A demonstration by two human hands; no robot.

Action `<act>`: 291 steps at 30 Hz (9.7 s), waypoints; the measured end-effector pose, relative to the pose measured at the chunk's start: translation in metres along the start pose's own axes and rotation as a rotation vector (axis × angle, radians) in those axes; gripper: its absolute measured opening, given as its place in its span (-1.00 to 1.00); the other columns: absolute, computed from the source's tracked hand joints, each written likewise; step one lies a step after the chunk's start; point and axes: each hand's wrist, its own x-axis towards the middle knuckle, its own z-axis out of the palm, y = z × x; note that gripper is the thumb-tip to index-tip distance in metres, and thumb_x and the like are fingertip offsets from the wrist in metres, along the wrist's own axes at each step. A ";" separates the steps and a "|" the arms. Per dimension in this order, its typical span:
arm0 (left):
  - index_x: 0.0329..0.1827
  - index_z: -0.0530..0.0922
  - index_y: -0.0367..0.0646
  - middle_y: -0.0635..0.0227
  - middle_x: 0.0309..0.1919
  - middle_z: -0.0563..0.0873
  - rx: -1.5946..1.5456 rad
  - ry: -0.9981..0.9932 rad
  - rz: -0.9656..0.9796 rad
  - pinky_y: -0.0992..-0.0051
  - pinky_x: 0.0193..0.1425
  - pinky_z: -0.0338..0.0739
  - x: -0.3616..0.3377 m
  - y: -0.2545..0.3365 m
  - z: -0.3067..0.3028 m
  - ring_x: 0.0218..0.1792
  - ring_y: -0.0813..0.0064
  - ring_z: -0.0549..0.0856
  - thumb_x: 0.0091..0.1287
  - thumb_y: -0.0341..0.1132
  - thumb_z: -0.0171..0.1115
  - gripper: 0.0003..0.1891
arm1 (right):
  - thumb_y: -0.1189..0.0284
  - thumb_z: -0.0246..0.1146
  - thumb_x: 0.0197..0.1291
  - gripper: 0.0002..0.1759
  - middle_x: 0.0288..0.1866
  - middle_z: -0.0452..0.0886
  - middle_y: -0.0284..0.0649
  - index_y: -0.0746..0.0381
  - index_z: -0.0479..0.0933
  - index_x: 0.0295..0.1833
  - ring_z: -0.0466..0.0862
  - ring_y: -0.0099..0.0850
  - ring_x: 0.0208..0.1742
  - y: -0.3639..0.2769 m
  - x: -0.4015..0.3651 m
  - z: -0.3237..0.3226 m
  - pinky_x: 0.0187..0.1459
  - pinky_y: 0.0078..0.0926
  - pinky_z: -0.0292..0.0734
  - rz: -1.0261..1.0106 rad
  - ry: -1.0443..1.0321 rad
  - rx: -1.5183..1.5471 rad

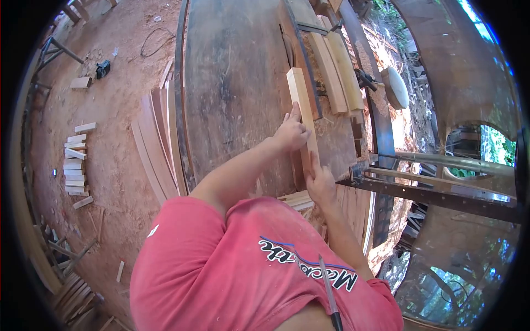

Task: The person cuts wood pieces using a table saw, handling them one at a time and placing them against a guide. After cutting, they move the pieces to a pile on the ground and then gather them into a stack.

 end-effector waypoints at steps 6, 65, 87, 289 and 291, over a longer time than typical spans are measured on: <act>-0.10 0.71 -0.41 -0.50 0.50 -0.20 -0.037 0.015 0.007 0.03 0.63 -0.13 0.011 -0.004 -0.010 0.57 -0.20 -0.01 0.46 -0.10 0.01 -0.52 | 0.28 0.20 0.29 -0.26 -0.32 0.54 0.15 0.01 0.18 0.57 0.57 0.17 -0.24 -0.005 0.018 -0.004 -0.11 0.10 0.48 0.009 -0.045 -0.010; -0.21 0.71 -0.38 -0.45 0.52 -0.18 -0.530 0.345 0.038 0.19 0.63 -0.09 0.118 0.028 -0.096 0.51 -0.48 -0.05 0.35 -0.11 -0.11 -0.50 | 0.15 0.17 0.37 -0.55 -0.26 0.64 -0.27 0.39 0.63 -0.13 0.56 -0.50 -0.19 -0.082 0.346 -0.265 -0.06 -0.54 0.41 -0.157 0.216 0.055; 0.14 0.52 -0.62 -0.24 0.59 -0.19 -0.440 0.148 0.149 0.09 0.64 -0.21 0.031 -0.004 -0.034 0.60 -0.16 -0.08 0.35 -0.12 -0.09 -0.39 | 0.32 0.36 0.16 -0.36 0.14 0.60 0.11 0.40 0.39 0.29 0.65 -0.04 0.09 -0.045 0.051 -0.125 0.12 -0.21 0.53 0.126 0.124 0.062; -0.05 0.67 -0.49 -0.30 0.57 -0.16 -0.509 0.359 0.015 0.14 0.64 -0.27 0.107 0.019 -0.081 0.57 -0.20 0.00 0.35 -0.09 -0.10 -0.44 | 0.12 0.18 0.35 -0.54 -0.27 0.64 -0.20 0.37 0.63 -0.05 0.57 -0.48 -0.15 -0.086 0.238 -0.247 -0.02 -0.43 0.46 -0.138 0.246 0.084; 0.01 0.64 -0.53 -0.27 0.57 -0.16 -0.514 0.366 0.029 0.13 0.64 -0.28 0.102 0.007 -0.062 0.58 -0.19 -0.03 0.37 -0.10 -0.12 -0.42 | 0.12 0.18 0.35 -0.54 -0.28 0.66 -0.16 0.31 0.65 0.02 0.61 -0.48 -0.17 -0.081 0.183 -0.222 -0.06 -0.41 0.50 -0.067 0.329 0.004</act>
